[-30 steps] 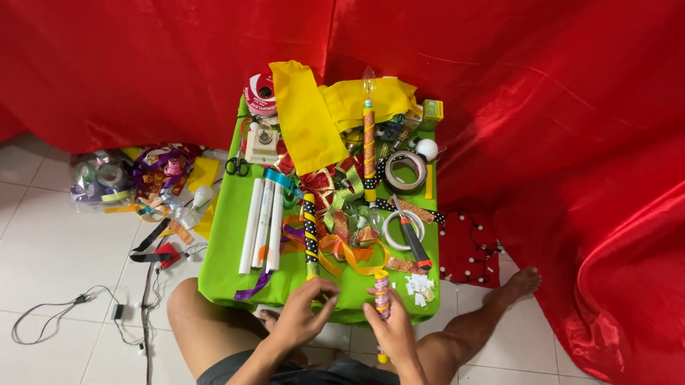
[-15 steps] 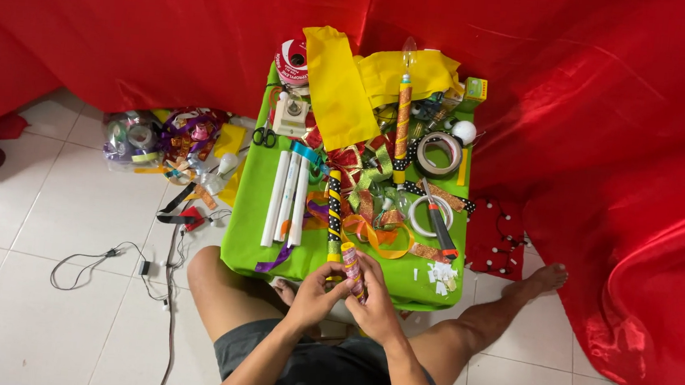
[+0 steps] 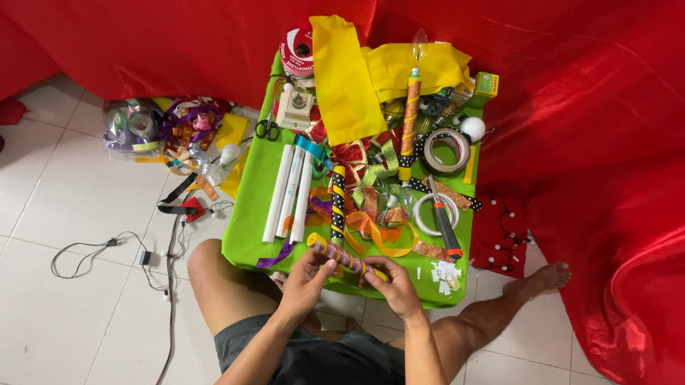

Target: Securing decorative ribbons to a stick using adhesive tape for a handicraft project.

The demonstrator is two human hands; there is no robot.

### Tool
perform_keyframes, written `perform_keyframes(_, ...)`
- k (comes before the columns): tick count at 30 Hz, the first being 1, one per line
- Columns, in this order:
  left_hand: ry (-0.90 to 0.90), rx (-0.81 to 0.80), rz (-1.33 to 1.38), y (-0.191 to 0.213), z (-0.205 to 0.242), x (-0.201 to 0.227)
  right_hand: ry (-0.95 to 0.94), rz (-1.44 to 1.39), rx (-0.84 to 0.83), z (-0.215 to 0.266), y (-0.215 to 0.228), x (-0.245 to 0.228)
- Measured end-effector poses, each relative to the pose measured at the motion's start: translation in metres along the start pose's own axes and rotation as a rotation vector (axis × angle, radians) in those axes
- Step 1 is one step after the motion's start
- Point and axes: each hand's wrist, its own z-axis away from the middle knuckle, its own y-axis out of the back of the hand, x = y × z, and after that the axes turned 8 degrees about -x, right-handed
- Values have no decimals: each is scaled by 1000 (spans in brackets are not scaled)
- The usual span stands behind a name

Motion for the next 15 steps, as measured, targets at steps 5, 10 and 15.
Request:
perform_keyframes(5, -12, -21, -27, -5, 1, 3, 28, 22, 41, 1, -2, -3)
perform_keyframes(10, -53, -1, -3, -10, 2, 7, 25, 2, 18, 4, -2, -2)
perform_keyframes(15, -84, 27, 5, -2, 0, -19, 37, -28, -4, 6, -5, -8)
